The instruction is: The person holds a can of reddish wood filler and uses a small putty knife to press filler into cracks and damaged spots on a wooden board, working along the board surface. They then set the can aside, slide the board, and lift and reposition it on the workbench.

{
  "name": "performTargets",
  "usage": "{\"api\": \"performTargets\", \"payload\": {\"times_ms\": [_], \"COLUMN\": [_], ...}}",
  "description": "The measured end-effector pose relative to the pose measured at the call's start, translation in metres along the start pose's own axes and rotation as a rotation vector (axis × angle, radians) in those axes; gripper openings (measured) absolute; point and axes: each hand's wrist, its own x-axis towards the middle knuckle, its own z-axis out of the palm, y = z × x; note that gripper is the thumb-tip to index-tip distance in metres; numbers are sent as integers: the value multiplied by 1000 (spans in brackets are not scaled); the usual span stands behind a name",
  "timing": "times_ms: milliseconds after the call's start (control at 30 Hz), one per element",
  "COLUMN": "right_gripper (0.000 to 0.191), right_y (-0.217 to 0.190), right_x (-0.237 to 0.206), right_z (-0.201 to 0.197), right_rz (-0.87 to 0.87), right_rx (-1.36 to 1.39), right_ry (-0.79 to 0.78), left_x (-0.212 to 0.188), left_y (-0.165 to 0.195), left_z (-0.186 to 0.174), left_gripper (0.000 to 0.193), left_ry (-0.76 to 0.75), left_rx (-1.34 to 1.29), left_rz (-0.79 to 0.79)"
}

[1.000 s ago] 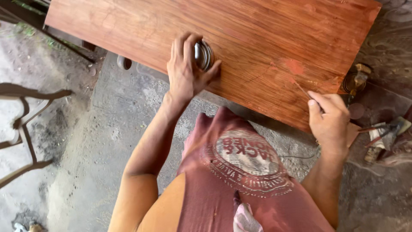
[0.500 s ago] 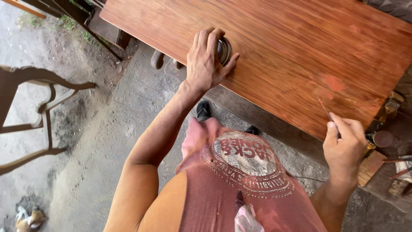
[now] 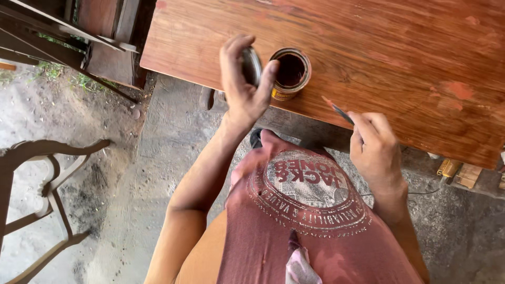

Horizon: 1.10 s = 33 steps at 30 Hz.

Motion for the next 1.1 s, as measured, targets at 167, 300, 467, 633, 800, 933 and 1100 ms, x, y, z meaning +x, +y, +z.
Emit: {"api": "performTargets", "payload": {"times_ms": [167,300,467,633,800,933,1100], "right_gripper": [19,17,13,18,10,4,15], "right_y": [-25,-40,-72,-80,-14,67,148], "right_x": [49,101,154,165,152,140,133], "right_z": [-37,-55,-31,9,-34,-66,-19], "right_rz": [-168,-506,-853,-989,-732,-318,-90], "right_rx": [-235,-498,-721,-886,-467,-254,-133], "right_ry": [-13,-45,-99,-190,-51,-85,-110], "left_x": [-10,-22,-29,-30,-32,-23,7], "left_y": [3,15,26,38,48,56,53], "left_z": [-36,-55,-54,-39,-33,-20,11], "left_gripper": [47,44,44,46,52,57,61], "left_ry": [34,61,37,-5,-22,-111,-379], "left_rx": [30,115,181,233,251,277,516], "left_rz": [-109,-184,-177,-161,-239,-235,1]}}
